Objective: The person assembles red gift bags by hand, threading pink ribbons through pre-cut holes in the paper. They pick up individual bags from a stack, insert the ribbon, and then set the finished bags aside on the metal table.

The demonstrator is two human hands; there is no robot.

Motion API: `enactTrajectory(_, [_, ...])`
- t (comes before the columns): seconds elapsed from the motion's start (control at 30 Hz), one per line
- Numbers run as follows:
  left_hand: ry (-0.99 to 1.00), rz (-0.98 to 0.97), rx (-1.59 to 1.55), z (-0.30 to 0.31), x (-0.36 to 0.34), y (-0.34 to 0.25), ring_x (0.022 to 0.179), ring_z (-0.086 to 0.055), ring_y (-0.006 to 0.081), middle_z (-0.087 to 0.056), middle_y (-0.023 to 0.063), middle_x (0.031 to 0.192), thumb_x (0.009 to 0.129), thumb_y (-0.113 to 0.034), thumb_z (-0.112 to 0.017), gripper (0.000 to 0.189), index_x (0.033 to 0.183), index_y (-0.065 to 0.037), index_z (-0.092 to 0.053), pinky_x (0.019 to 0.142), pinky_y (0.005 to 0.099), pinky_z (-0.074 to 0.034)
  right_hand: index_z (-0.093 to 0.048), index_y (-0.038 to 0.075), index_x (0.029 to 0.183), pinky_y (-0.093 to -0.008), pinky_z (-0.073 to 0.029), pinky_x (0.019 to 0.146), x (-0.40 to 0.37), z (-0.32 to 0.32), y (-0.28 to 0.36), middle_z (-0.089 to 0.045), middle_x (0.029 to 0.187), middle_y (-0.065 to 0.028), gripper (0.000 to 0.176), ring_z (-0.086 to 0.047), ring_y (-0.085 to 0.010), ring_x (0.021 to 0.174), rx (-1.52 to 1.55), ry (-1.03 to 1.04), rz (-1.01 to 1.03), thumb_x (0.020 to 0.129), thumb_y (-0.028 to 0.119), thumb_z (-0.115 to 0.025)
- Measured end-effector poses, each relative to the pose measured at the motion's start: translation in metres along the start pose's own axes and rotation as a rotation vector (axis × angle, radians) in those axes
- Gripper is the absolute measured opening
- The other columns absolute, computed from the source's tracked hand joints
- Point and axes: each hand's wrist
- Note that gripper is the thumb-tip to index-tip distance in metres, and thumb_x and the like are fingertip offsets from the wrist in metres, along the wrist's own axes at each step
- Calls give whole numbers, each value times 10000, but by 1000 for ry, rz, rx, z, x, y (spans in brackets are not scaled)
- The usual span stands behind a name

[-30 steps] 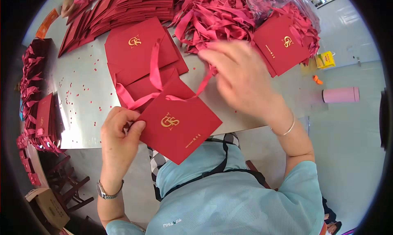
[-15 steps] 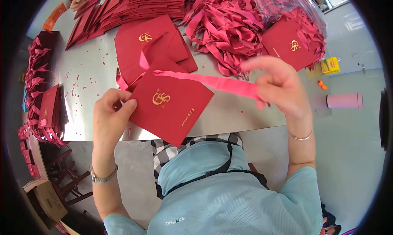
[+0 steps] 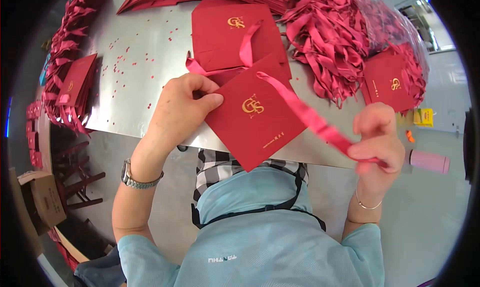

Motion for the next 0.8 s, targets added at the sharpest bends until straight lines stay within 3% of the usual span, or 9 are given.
enactTrajectory(0.07, [26,1,-31,-1,0,3,732,-622,150,-682,103,812,800,-108,-711,201,926,48,-694,684,285,-498,-704,58,882,-351,-467,687,17,-29,-1,-678,867,-98,165,-622,-250,779,-241,8,171,842,212,-745])
enactTrajectory(0.13, [56,-5,-58,-2,0,3,736,-623,151,-682,104,813,797,-110,-715,206,928,47,-694,685,286,-499,-695,34,908,-345,-490,699,19,-55,-11,-687,829,-64,113,-665,-225,791,-60,297,-42,858,135,-709])
enactTrajectory(0.2, [108,-2,-50,-3,1,3,742,-625,149,-684,104,817,781,-96,-727,213,936,46,-691,684,286,-499,-676,4,927,-315,-506,675,12,-88,-34,-698,816,-62,97,-668,-156,754,12,393,-268,870,82,-686])
enactTrajectory(0.27, [144,-19,-62,-1,0,8,749,-624,156,-679,107,839,772,-89,-734,216,935,45,-689,689,290,-500,-664,-7,921,-289,-509,654,5,-112,-49,-683,791,-83,73,-651,-136,738,227,175,-639,895,61,-666])
enactTrajectory(0.37, [155,-40,-12,2,-6,16,761,-617,171,-664,113,888,757,-77,-745,223,936,41,-684,699,300,-499,-606,-14,1056,-262,-516,645,-2,-122,-54,-680,786,-84,212,-622,-108,688,242,-40,-609,878,54,-698])
enactTrajectory(0.43, [133,-48,55,3,-8,17,767,-611,180,-655,116,914,751,-71,-748,226,937,39,-681,705,306,-498,-578,-14,1080,-266,-526,645,-6,-124,-57,-686,799,-90,270,-636,-122,679,241,-68,-592,860,53,-720])
enactTrajectory(0.57, [93,0,42,-7,-11,15,773,-596,201,-635,118,931,749,-73,-755,216,920,32,-673,712,313,-493,-607,11,989,-263,-533,646,-4,-124,-55,-691,807,-91,185,-665,-146,702,136,43,-506,855,57,-727])
enactTrajectory(0.63, [56,-5,15,-10,-12,17,772,-594,202,-634,116,928,753,-70,-753,208,916,30,-671,710,313,-492,-597,-11,976,-213,-480,590,-3,-124,-54,-676,804,-50,135,-587,-57,653,48,74,-391,898,42,-694])
enactTrajectory(0.8, [80,-90,-102,-13,-12,27,812,-594,202,-616,94,925,787,-19,-703,132,913,9,-674,731,320,-485,-617,-8,901,-246,-486,571,-4,-126,-57,-660,730,-57,66,-605,-90,623,-34,45,-336,879,12,-676])
Point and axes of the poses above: each hand's wrist, its own x-axis towards the middle knuckle, its own z-axis out of the back of the hand, y = z × x
